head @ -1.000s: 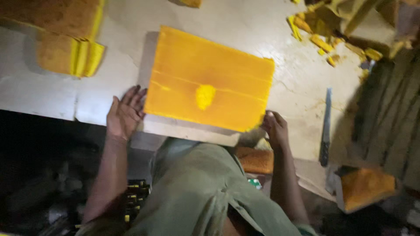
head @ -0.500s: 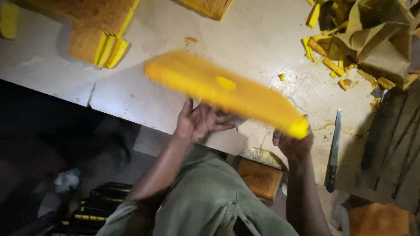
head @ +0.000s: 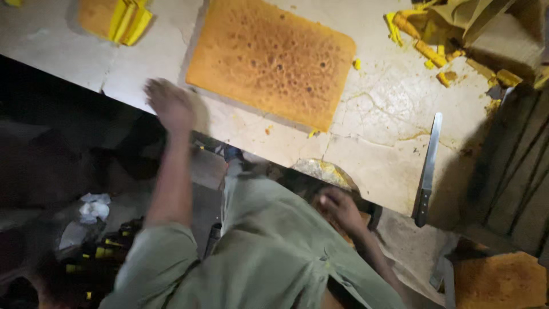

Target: The person uses a long knife to cut rectangular yellow sponges into smaller strips on a white table. They remove a sponge from a metal tray, slice it into sections, and then cut those sections into thin strips, stacking the finished pieces.

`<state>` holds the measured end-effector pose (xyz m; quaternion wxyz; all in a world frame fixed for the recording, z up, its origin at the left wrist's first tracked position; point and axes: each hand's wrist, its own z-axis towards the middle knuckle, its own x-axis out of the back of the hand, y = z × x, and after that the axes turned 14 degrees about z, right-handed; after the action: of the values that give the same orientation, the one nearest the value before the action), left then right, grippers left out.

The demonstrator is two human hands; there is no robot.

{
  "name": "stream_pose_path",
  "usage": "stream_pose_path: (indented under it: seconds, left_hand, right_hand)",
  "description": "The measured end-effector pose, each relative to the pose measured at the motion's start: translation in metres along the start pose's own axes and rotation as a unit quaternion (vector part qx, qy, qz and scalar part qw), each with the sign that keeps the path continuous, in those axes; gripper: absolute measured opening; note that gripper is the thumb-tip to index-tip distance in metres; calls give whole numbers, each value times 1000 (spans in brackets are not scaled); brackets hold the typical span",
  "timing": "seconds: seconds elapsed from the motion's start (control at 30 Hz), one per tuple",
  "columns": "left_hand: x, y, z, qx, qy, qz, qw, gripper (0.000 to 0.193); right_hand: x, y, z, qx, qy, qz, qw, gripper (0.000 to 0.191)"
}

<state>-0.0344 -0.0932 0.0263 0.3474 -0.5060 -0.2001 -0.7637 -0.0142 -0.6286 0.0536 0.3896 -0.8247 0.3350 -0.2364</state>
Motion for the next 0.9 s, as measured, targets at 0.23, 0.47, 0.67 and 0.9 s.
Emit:
stream_pose_path:
  seconds: [0.23,0.47,0.67,0.9]
  left_hand:
    - [128,273,-215,-507,-200,-299,784,50]
    - [84,222,-116,-429,-177,-423,778,57]
    - [50,64,18,-263,-125,-345,892,47]
    - [-4,12,158,-193,-196,-315,908,57]
  right_hand:
    - [12,91,-40,-30,-56,73,995,50]
    - [19,-2,75,13,-1,197,980,37]
    - [52,-124,198,174,143,167,960,38]
    - [108,-248,335,293,263,112,912,45]
